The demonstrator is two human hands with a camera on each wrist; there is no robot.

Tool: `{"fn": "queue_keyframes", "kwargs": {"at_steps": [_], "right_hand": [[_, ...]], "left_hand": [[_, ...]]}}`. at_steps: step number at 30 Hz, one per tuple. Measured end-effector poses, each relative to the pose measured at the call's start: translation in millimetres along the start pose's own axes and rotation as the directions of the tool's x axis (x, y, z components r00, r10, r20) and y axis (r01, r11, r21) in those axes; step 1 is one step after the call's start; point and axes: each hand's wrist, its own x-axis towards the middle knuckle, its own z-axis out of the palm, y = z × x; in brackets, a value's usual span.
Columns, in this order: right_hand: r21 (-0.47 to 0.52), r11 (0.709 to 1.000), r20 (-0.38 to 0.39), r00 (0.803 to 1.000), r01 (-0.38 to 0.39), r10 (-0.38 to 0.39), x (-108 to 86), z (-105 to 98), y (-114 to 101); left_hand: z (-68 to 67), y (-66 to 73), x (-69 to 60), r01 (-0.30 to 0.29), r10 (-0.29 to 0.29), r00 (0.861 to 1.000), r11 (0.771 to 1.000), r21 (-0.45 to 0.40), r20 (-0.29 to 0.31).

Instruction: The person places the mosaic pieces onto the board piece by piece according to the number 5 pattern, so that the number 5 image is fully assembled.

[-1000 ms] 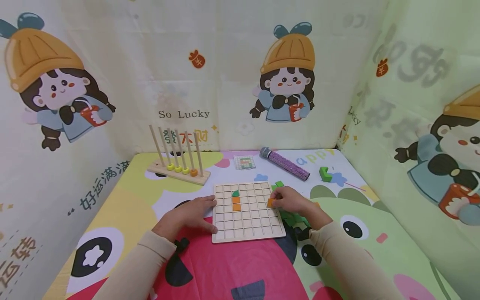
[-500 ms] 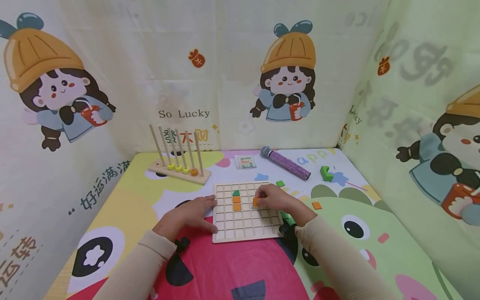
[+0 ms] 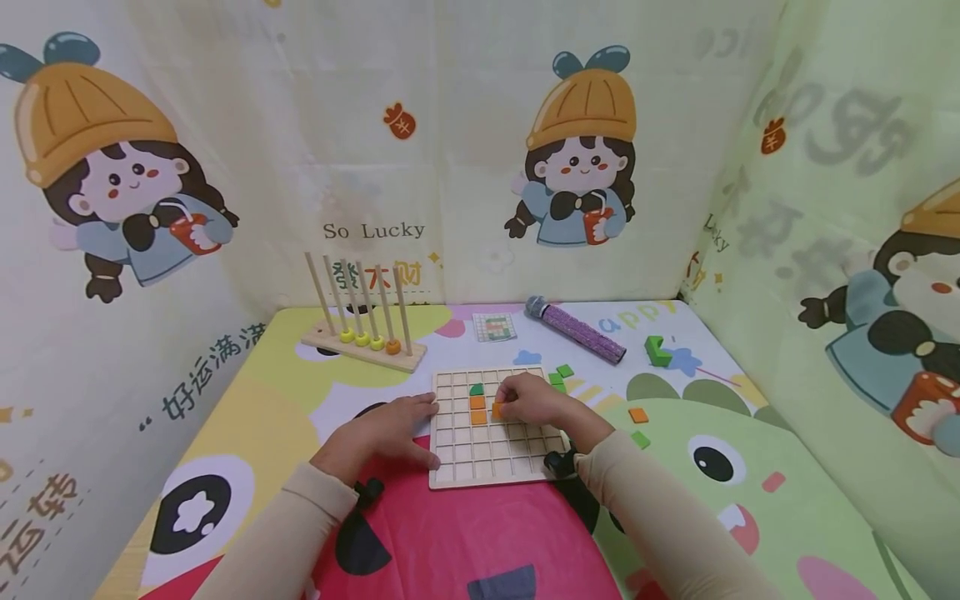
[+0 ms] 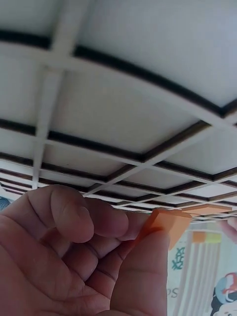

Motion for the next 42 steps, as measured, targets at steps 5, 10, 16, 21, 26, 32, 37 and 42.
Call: {"fn": "queue_keyframes", "kwargs": {"at_steps": [5,10,16,21,26,32,37,42], "right_hand": [[-0.054,0.999,0.019,1.0,0.001,0.0,2.6,3,-4],[-0.093,0.996,0.029,1.0,0.001,0.002,2.9,4,-9],[-0.142,0.99,0.0,1.0,-0.027,0.027,3.8,6,-15],[-0.224,0.974,-0.017,0.999,-0.033,0.03,6.4,11,-17],[-0.257,0.965,-0.027,0.999,-0.041,0.035,7.5,14,-18],[-0.198,0.978,-0.041,0.998,-0.061,0.054,3.2,10,-16],[-0.109,0.993,-0.037,0.998,-0.056,0.052,-4.6,3,-9],[0.001,0.999,-0.027,0.999,-0.041,0.041,-17.3,-3,6]], "left_hand": [[-1.1,1.8,-0.2,0.003,-0.003,1.0,1.0,-0.003,0.002],[-0.5,1.4,-0.1,-0.001,0.001,1.0,1.0,-0.005,-0.003],[-2.9,0.8,0.4,-0.008,0.008,1.0,1.0,-0.001,-0.005],[-3.7,0.7,0.9,-0.01,0.01,1.0,1.0,-0.006,0.005],[-3.3,1.0,0.4,-0.009,0.009,1.0,1.0,-0.005,0.01],[-1.9,0.8,1.6,-0.011,0.011,1.0,1.0,0.0,0.009],[-1.4,0.0,1.7,-0.018,0.018,1.0,1.0,0.01,0.004],[-0.4,-0.8,0.4,-0.019,0.019,1.0,1.0,0.009,0.005]]}}
